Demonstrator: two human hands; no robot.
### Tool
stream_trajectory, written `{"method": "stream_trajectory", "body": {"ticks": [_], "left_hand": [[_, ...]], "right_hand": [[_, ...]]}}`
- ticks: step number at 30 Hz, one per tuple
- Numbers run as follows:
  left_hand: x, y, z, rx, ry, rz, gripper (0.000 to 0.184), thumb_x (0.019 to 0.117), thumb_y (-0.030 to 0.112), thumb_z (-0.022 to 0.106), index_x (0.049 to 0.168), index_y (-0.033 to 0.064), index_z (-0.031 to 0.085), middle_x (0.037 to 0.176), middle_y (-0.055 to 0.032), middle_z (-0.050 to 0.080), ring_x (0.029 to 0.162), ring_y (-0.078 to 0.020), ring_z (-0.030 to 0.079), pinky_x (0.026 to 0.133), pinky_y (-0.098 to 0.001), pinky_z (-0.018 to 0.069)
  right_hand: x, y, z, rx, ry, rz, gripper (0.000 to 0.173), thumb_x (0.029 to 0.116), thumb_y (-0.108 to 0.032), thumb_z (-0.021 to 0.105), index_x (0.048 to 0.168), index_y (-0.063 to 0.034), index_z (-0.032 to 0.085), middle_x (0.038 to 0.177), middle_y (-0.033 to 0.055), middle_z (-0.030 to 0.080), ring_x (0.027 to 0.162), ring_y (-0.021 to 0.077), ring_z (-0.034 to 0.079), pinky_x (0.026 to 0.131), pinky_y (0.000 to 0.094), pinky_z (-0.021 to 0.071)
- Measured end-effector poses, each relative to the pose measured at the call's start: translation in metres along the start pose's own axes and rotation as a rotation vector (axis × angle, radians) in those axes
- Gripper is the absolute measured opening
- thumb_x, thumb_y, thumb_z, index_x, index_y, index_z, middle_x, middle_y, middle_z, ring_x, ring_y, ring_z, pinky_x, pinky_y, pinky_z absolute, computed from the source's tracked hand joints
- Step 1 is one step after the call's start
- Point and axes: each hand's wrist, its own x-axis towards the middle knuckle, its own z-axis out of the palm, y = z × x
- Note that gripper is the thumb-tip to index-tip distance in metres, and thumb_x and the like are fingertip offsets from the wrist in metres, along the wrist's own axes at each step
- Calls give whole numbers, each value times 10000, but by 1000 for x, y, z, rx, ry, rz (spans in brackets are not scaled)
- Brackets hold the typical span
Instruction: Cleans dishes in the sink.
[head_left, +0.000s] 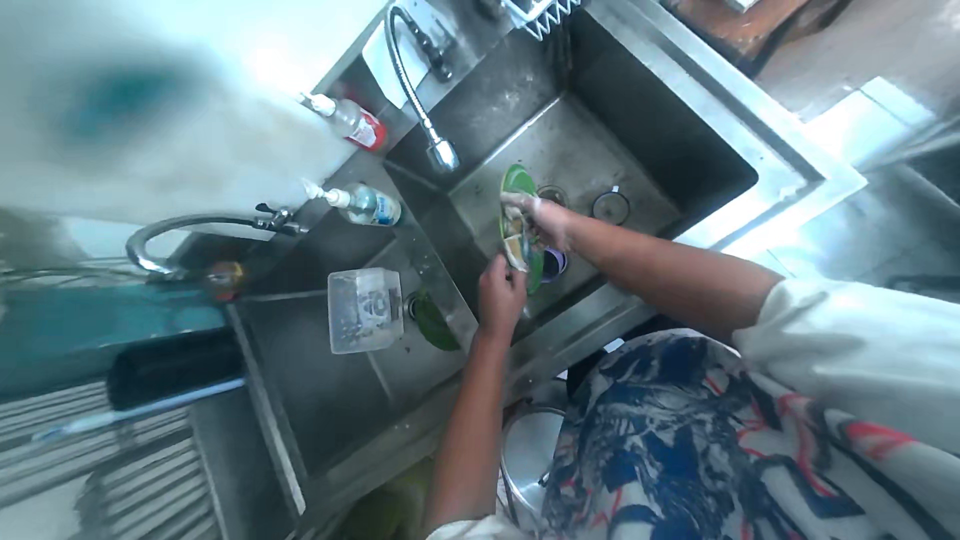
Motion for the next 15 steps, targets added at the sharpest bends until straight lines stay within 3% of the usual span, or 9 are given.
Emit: {"method": "stream_trajectory", "body": {"ticks": [2,4,6,9,12,14,15], "left_hand": [[3,17,-4,133,-96,30,177,973,66,594,1025,-91,657,841,-213,684,758,-330,698,735,-486,583],[6,35,-7,273,-183,43,205,994,81,568,1077,-77,669,1024,-247,704,861,-390,721,778,-539,584],[8,49,-9,393,-242,55,233,1013,117,550,1132,-38,677,1223,-231,682,900,-395,726,770,-548,579],[8,56,-6,436,-194,106,247,1031,158,547,1148,6,704,1460,-178,579,978,-354,736,781,-513,591],[2,35,6,175,69,117,321,989,250,660,1133,-35,705,1415,-214,606,1143,-357,695,946,-488,574],[-7,19,17,-186,310,-10,569,914,229,752,1312,-128,557,1456,-287,524,1309,-384,568,1083,-474,493],[-11,15,21,-416,386,-151,639,932,174,710,1410,-145,431,1483,-306,465,1351,-368,504,1106,-454,460]], "right_hand": [[-4,2,-3,-81,60,-55,514,1033,-432,610,1406,-89,525,1168,156,636,973,265,625,808,461,543],[-8,4,-6,-62,137,-86,431,1024,-256,629,1383,-42,523,1129,176,638,932,261,637,781,446,550],[-15,8,-14,50,151,-122,357,1002,-156,605,1333,-37,542,1047,137,641,873,219,642,753,410,560],[-21,12,-33,166,100,-190,313,989,-110,553,1297,-51,546,975,101,675,820,189,685,719,392,599],[-24,13,-49,232,31,-287,279,966,-102,520,1241,-59,549,924,87,702,784,188,714,688,389,623],[-21,14,-61,276,-1,-331,295,936,-100,533,1226,-62,569,939,97,722,799,196,727,695,395,633],[-22,14,-64,288,-12,-333,292,930,-116,527,1217,-79,571,940,88,724,800,188,727,689,385,632]]}}
